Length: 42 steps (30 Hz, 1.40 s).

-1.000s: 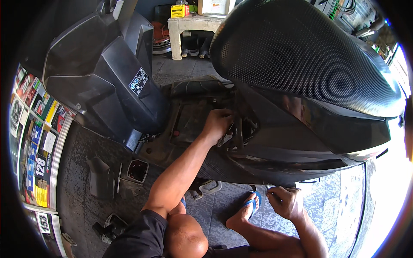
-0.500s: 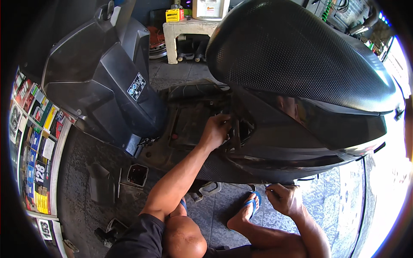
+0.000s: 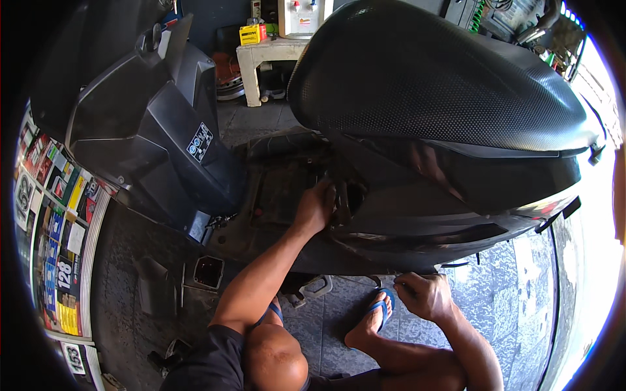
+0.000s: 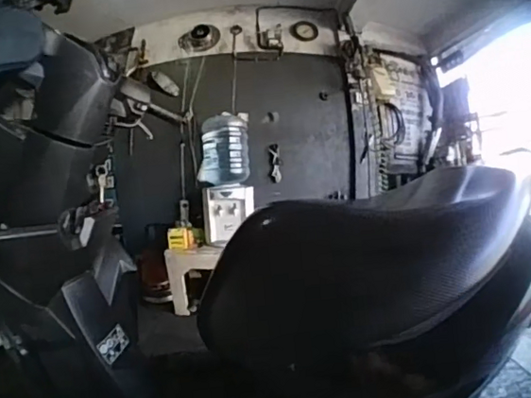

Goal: The person manipulates internal engine components of a motorcycle using a wrench and a screwdriver to loosen and tighten fasteners.

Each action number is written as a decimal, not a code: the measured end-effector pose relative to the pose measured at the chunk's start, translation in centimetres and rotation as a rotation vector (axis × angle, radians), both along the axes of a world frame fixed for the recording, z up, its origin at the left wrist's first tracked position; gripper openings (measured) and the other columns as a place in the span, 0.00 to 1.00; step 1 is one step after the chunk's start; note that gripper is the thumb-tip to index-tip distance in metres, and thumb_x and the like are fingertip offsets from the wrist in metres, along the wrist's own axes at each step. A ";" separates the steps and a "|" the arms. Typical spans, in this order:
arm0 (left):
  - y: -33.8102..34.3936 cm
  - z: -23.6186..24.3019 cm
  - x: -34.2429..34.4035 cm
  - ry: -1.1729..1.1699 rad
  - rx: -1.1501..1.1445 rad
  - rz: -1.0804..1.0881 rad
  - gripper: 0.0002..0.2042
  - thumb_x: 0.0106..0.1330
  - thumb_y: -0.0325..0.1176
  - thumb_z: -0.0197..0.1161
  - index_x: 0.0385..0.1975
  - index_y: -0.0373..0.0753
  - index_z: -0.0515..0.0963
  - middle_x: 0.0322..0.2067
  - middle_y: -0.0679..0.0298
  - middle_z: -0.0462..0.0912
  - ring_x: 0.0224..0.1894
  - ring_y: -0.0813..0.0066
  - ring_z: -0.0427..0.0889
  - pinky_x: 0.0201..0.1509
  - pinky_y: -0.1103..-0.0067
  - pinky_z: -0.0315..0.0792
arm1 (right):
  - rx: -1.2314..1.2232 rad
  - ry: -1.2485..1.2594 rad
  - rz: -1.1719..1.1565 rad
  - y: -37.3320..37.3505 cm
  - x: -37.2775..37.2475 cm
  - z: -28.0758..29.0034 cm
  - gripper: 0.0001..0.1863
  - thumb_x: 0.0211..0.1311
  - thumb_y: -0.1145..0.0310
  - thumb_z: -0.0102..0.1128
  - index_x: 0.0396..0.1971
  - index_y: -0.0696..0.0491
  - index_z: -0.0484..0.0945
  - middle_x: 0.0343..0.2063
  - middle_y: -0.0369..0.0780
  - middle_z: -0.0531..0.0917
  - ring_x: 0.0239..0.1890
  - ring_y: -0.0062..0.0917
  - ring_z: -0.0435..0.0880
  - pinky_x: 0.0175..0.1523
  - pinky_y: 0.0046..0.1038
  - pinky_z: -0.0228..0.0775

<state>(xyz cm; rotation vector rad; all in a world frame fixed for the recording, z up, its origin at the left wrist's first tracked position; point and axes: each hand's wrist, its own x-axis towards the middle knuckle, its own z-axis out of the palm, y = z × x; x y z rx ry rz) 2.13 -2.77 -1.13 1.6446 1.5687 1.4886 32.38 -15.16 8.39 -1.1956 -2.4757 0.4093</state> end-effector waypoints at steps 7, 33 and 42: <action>-0.6 0.6 -1.1 -0.258 -0.211 -0.222 0.09 0.74 0.31 0.54 0.36 0.32 0.78 0.23 0.64 0.79 0.24 0.81 0.75 0.30 0.75 0.69 | -0.087 0.012 -0.038 0.0 0.0 0.5 0.07 0.57 0.66 0.69 0.32 0.51 0.85 0.19 0.41 0.85 0.21 0.35 0.86 0.28 0.32 0.78; -0.8 0.6 -0.8 -0.061 -0.135 -0.052 0.10 0.71 0.32 0.56 0.38 0.32 0.79 0.28 0.46 0.82 0.33 0.51 0.85 0.37 0.67 0.72 | -0.072 0.064 -0.022 0.1 0.1 0.1 0.07 0.57 0.64 0.68 0.32 0.51 0.84 0.18 0.40 0.85 0.21 0.33 0.86 0.27 0.31 0.78; -0.7 1.8 -1.7 0.024 -0.159 -0.141 0.09 0.70 0.32 0.57 0.41 0.32 0.79 0.31 0.45 0.83 0.37 0.47 0.84 0.39 0.66 0.73 | -0.095 0.065 -0.025 0.1 0.0 0.3 0.07 0.58 0.64 0.67 0.32 0.51 0.84 0.18 0.41 0.85 0.21 0.34 0.86 0.27 0.31 0.78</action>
